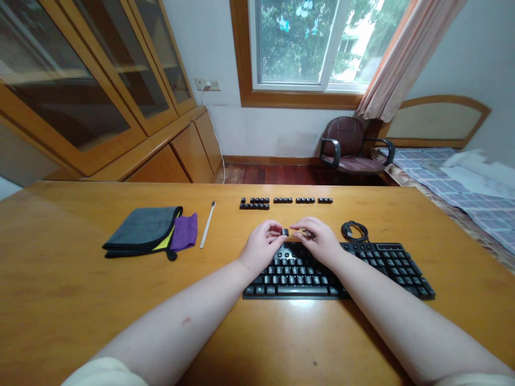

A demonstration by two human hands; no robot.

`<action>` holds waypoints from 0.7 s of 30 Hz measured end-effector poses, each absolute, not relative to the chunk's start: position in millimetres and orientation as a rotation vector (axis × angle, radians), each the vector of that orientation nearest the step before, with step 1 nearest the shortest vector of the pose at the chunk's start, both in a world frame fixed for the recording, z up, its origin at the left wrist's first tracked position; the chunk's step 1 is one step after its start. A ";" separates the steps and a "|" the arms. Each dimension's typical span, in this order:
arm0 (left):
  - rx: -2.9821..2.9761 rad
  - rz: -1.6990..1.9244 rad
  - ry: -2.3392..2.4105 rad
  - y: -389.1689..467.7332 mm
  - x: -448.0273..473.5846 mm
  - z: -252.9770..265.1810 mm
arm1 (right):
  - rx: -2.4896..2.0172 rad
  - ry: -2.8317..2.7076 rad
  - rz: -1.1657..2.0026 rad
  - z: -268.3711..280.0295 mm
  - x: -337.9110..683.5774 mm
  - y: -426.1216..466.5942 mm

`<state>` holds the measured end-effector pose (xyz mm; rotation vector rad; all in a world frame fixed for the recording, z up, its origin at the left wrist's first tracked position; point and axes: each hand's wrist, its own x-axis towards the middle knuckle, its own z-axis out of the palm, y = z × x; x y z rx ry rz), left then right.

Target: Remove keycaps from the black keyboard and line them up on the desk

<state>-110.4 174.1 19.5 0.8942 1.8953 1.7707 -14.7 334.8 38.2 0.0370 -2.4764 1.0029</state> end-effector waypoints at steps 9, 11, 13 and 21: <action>1.201 1.560 2.117 170.2 -110.4 21.9 | 0.127 -2.706 0.875 52.6 -12.4 331.1; 1.252 1.563 2.140 170.0 -109.8 23.0 | 0.086 -2.757 0.819 61.2 -15.5 330.7; 1.239 1.636 2.145 170.3 -109.3 23.4 | 0.030 -2.798 0.740 71.3 -24.0 333.2; 1.098 1.674 2.193 170.6 -106.5 24.8 | -0.455 -2.770 0.515 88.5 -104.8 348.7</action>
